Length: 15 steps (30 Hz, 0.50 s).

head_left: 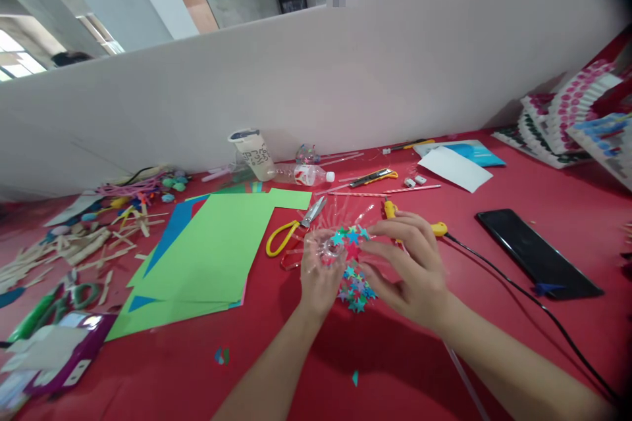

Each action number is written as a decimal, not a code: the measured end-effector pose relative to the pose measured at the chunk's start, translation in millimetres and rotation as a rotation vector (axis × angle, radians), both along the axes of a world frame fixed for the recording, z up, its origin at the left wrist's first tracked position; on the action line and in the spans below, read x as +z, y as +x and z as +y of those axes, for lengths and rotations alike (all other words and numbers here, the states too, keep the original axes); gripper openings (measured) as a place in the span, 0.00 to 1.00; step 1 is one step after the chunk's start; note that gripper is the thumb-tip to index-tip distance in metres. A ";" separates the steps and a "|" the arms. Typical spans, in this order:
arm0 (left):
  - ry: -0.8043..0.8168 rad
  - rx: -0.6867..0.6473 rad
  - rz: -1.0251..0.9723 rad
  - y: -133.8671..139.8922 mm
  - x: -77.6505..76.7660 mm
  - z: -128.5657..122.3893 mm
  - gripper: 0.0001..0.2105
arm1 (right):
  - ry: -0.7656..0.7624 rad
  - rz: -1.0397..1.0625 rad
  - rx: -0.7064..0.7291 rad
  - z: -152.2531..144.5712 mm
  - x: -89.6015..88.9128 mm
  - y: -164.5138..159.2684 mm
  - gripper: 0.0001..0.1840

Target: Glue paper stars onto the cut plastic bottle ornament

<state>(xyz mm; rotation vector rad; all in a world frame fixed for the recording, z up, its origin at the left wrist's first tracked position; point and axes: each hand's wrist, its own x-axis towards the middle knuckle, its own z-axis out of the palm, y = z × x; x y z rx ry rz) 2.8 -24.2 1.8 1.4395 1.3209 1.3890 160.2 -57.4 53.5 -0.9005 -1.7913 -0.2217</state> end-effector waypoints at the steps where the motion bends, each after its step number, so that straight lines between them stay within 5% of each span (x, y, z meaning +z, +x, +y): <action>1: 0.023 -0.001 0.028 -0.7 -0.2 0.1 0.12 | -0.013 0.005 -0.007 0.7 0.0 0.0 0.15; 11: -0.043 -0.074 0.045 1.7 2.2 -2.1 0.14 | -0.192 0.159 -0.017 -2.2 7.2 -0.5 0.09; 15: -0.053 -0.132 -0.048 5.9 6.6 -6.4 0.12 | -0.205 0.097 0.060 -3.8 10.6 0.8 0.15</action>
